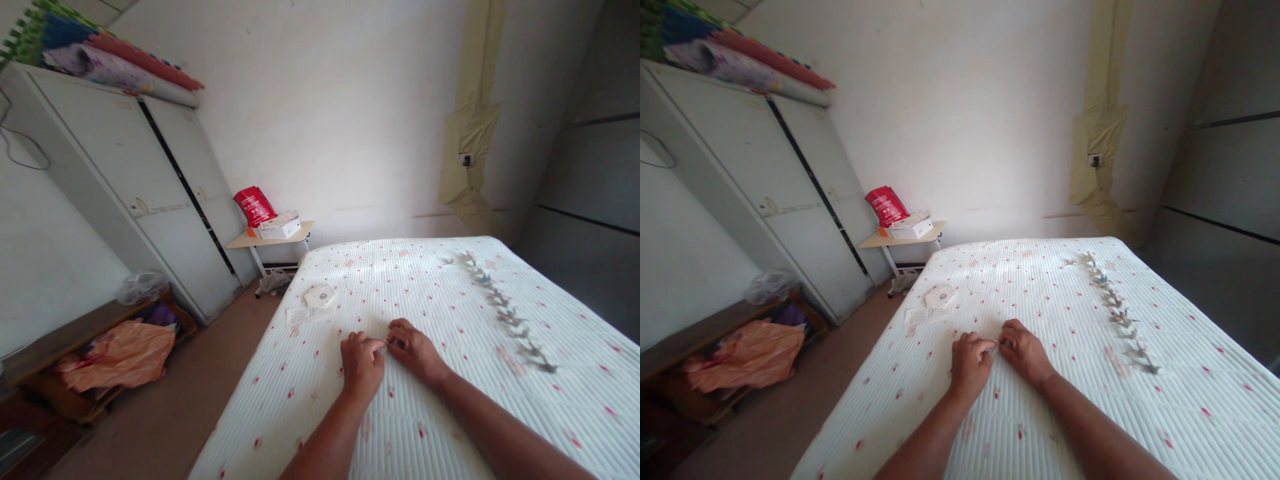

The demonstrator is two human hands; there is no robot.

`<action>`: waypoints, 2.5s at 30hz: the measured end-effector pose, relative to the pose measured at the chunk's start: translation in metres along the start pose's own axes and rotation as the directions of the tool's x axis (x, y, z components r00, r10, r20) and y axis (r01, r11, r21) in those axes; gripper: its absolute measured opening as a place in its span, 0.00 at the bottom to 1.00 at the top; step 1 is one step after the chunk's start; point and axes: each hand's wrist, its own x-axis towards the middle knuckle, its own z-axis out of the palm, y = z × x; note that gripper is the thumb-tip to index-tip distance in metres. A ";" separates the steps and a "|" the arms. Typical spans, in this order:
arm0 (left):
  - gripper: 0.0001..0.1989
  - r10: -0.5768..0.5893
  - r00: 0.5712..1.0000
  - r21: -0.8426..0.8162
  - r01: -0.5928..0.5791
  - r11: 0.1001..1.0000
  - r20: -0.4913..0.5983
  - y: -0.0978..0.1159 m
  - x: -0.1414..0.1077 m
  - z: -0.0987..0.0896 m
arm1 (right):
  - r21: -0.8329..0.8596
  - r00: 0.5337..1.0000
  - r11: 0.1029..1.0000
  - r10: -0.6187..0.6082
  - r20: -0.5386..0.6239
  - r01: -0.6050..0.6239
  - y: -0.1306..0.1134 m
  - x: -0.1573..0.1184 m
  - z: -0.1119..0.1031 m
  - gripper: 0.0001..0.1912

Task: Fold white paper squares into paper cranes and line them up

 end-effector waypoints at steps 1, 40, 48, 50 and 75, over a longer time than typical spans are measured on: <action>0.14 -0.025 1.000 -0.031 0.025 0.999 -0.007 -0.001 0.001 0.000 | -0.001 1.000 1.000 0.006 -0.008 -0.006 0.001 0.000 0.000 0.07; 0.05 -0.090 0.991 0.038 0.087 0.995 0.099 0.005 0.024 0.005 | 0.255 0.989 0.957 0.148 -0.016 -0.139 0.008 0.004 -0.001 0.09; 0.03 -0.046 0.996 0.021 0.044 0.999 0.080 0.001 0.024 0.007 | 0.148 0.994 0.984 0.107 -0.023 -0.103 0.004 0.007 -0.004 0.10; 0.03 -0.040 0.996 0.027 0.038 0.999 0.083 0.000 0.024 0.009 | 0.102 0.995 0.991 0.093 -0.025 -0.090 0.004 0.006 -0.004 0.10; 0.03 -0.040 0.998 -0.003 0.040 0.999 0.044 -0.002 0.024 0.011 | -0.150 0.997 0.986 -0.066 0.038 0.071 -0.007 0.001 -0.006 0.12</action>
